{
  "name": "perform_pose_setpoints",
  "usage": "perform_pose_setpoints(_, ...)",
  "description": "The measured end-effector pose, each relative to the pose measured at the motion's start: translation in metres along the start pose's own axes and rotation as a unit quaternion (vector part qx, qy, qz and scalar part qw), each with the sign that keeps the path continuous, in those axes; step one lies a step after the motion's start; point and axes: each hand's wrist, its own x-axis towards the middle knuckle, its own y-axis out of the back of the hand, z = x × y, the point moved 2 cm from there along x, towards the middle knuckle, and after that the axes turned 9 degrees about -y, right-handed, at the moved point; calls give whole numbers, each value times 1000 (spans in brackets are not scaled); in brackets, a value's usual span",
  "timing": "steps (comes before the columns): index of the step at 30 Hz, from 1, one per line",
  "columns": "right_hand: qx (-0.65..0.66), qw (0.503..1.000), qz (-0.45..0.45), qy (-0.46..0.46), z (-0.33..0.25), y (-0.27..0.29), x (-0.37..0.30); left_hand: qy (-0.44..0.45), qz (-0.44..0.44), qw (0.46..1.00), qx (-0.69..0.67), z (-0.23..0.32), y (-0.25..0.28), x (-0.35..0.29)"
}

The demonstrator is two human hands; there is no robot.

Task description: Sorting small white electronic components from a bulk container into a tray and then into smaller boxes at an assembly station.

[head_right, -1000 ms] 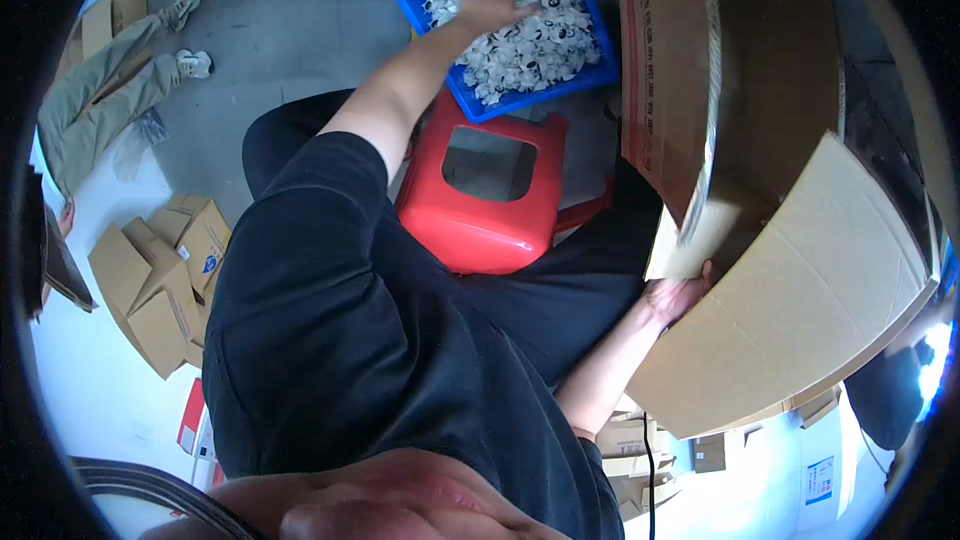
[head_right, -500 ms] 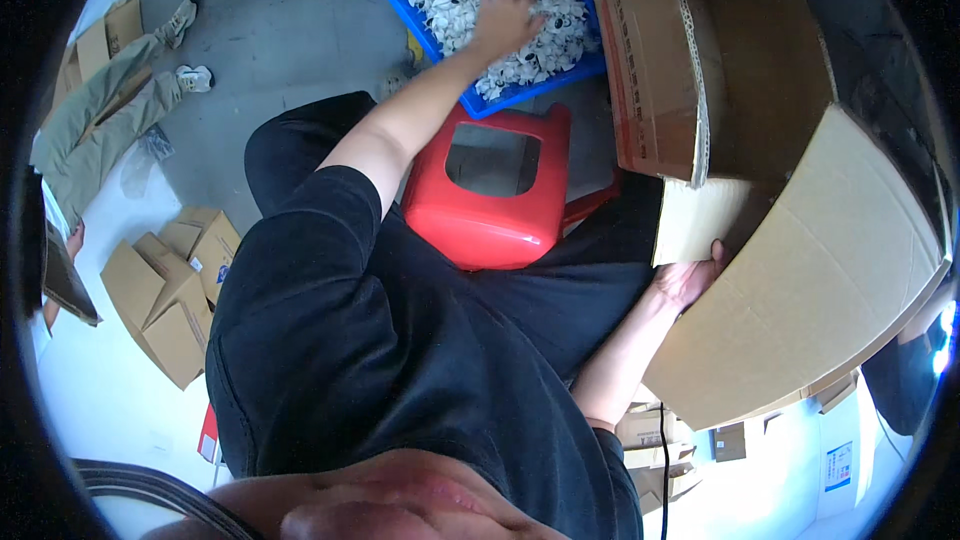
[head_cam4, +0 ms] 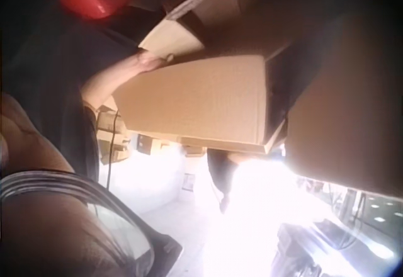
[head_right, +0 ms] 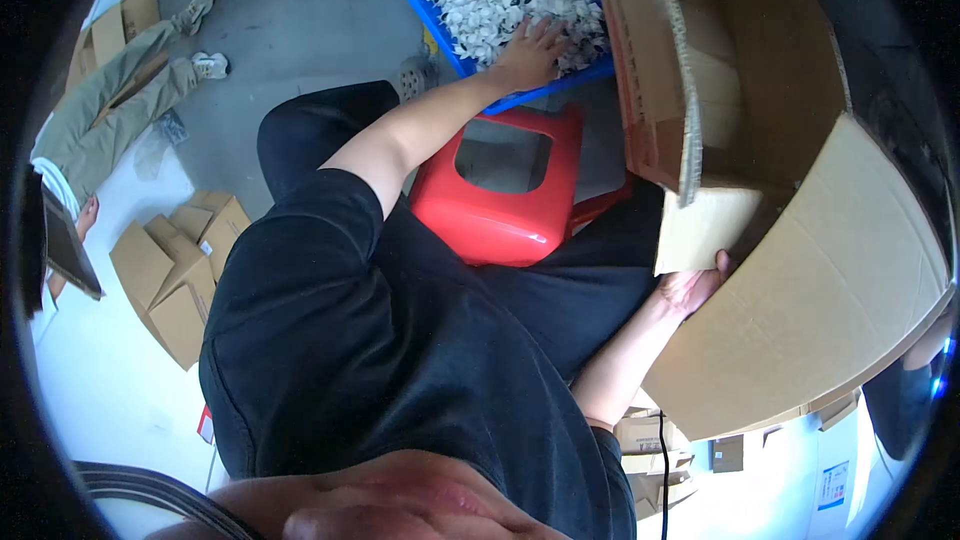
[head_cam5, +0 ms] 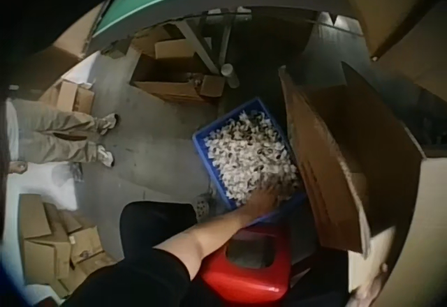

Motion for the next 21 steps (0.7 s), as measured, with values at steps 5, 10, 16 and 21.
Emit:
perform_pose_setpoints(5,43,998,50,4,-25,15,-10,127,87,971,-185,-70,19,-42)
perform_pose_setpoints(10,8,995,-95,-11,-12,-13,6,648,339,682,-3,-179,-3,-118)
perform_pose_setpoints(16,7,969,-216,-118,-16,-16,20,611,209,717,-263,-208,-49,-138)
perform_pose_setpoints(21,-3,995,-95,-38,-5,-31,23,642,172,702,-257,-221,-54,-182)
